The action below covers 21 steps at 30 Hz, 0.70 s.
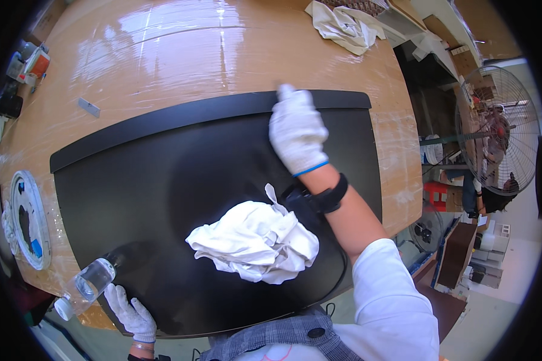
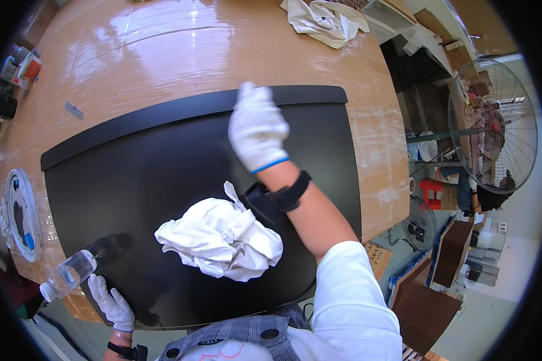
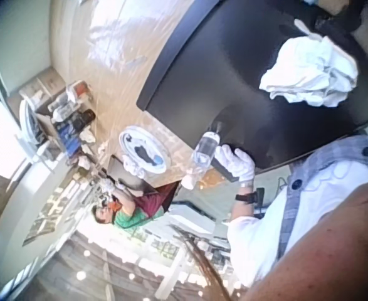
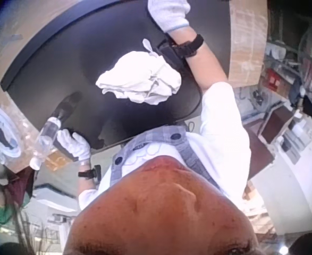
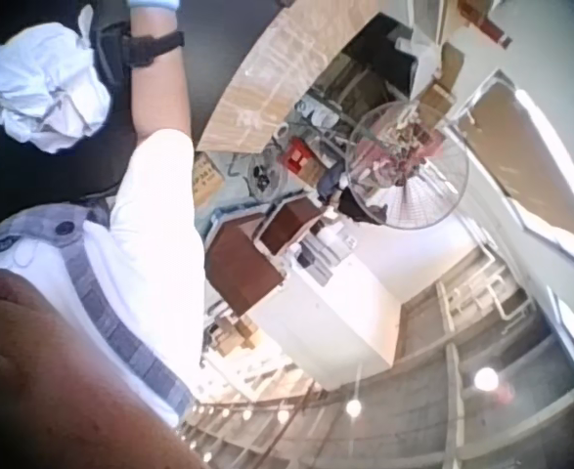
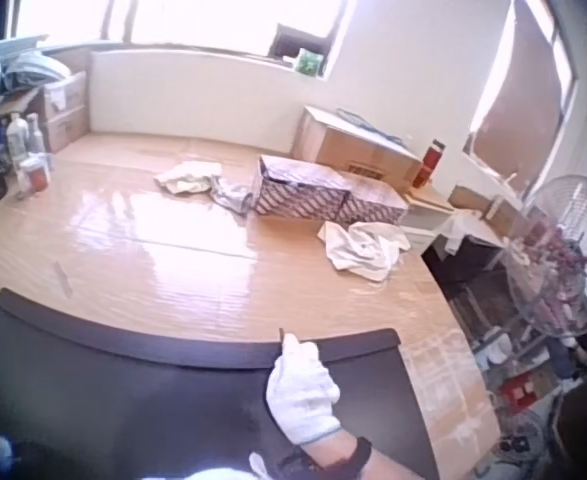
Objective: The recorder wipes a black furniture panel with a white cloth and applies finish using a blue sponge.
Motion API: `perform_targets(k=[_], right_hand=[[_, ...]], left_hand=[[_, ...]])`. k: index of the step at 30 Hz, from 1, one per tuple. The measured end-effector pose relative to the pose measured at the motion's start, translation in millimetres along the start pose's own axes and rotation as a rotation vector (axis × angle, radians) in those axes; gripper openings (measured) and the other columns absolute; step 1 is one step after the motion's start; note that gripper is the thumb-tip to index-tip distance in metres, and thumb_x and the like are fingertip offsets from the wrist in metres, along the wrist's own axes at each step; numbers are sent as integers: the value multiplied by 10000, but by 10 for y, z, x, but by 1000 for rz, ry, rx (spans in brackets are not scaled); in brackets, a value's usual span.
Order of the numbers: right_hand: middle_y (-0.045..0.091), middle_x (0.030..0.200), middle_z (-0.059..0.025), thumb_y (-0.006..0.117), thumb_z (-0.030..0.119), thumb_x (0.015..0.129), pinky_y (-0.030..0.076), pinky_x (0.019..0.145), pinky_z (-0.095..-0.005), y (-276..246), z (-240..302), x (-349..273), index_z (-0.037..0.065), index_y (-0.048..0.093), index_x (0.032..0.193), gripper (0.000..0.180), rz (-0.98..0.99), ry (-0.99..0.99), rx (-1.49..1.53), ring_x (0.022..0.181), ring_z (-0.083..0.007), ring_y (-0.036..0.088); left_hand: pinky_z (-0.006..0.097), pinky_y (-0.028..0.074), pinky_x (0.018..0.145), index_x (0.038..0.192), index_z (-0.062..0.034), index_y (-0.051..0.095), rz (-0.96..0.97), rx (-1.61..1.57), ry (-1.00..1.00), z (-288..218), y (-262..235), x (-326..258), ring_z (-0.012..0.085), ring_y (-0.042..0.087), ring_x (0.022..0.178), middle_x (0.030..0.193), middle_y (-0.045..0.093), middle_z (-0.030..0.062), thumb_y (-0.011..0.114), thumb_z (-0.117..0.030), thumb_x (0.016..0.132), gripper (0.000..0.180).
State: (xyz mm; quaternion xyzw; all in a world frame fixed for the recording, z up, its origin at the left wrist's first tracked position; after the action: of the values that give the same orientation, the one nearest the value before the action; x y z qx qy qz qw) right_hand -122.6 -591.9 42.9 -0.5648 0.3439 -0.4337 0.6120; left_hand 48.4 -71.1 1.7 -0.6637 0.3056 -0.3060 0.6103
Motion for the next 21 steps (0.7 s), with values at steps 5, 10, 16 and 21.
perform_targets(k=[5,10,16,21], right_hand=[[585,1003,-168,392,196,998,566,686,-488,-80,-513,41,86,534,1074,195,-155,245,-91,867,-363,681],[585,924,-111,537,96,872,569,549,-385,107,925,-249,64,513,1059,191,-52,-262,-58,762,-245,691],[633,1023,-171,585,164,892,512,841,-472,37,469,34,89,607,1155,275,-121,-210,364,972,-378,627],[661,887,-219,538,150,902,503,790,-499,-182,-1687,509,48,664,993,186,-340,115,112,881,-411,628]], left_hand=[[514,274,1134,1410,-13,420,-5,-15,-14,-4,-108,-19,442,335,1374,1464,386,236,415,-203,1002,450],[473,254,1150,1399,-5,430,-26,-31,20,-67,-83,33,396,335,1385,1475,378,228,427,-178,995,440],[477,242,1155,1401,4,422,15,2,-15,22,-39,-39,390,321,1393,1481,371,223,414,-199,1004,446],[509,258,1145,1406,1,410,25,15,-15,25,-64,-63,436,317,1384,1470,369,245,406,-195,1003,448]])
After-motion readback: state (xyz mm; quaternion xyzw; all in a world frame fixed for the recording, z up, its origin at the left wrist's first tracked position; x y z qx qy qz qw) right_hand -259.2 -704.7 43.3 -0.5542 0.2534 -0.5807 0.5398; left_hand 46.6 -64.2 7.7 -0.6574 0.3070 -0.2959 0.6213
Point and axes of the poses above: each hand's wrist, its own x-axis towards the middle knuckle, its own y-axis out of the palm, z = x × y, the point moved 8 cm from there along x, towards the middle knuckle
